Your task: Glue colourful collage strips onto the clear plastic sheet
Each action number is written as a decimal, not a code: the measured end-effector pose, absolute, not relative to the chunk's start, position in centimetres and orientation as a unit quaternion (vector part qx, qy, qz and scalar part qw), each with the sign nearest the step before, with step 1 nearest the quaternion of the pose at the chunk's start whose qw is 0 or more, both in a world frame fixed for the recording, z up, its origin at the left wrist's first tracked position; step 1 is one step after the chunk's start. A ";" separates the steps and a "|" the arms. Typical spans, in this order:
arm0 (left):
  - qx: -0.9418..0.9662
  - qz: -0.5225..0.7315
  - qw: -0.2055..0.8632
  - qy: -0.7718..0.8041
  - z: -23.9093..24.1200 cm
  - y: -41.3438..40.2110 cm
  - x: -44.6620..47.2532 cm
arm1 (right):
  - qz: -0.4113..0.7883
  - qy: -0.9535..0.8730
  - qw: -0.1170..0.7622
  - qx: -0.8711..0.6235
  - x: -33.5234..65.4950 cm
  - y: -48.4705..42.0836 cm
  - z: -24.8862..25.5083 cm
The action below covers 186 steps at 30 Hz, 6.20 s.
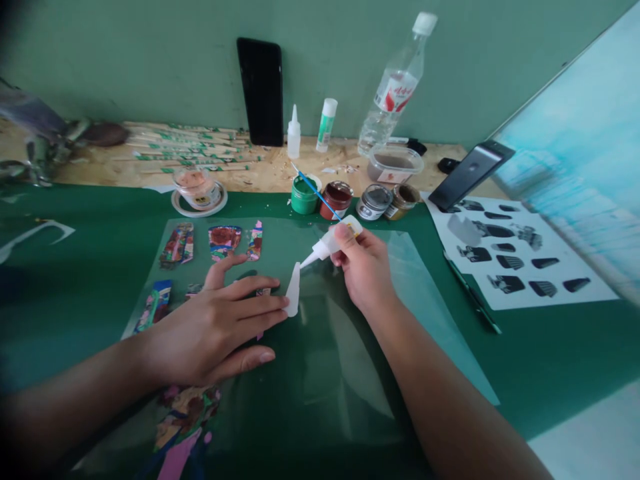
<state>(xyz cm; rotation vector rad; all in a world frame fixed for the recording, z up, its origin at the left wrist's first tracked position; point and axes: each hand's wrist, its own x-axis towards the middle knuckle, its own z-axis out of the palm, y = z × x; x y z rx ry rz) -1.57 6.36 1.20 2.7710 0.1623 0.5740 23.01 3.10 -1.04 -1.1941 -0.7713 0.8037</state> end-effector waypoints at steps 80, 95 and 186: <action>0.962 0.235 0.114 0.080 0.9 5.8 -1.5 | 0.371 -0.276 0.765 -0.448 23.8 3.3 -0.3; 0.964 0.230 0.109 0.079 0.9 5.8 -1.6 | 0.315 -0.269 0.782 -0.465 24.2 2.7 -0.2; 0.967 0.215 0.122 0.058 1.0 6.1 -1.5 | 0.362 -0.416 0.596 -0.584 22.4 1.6 -1.8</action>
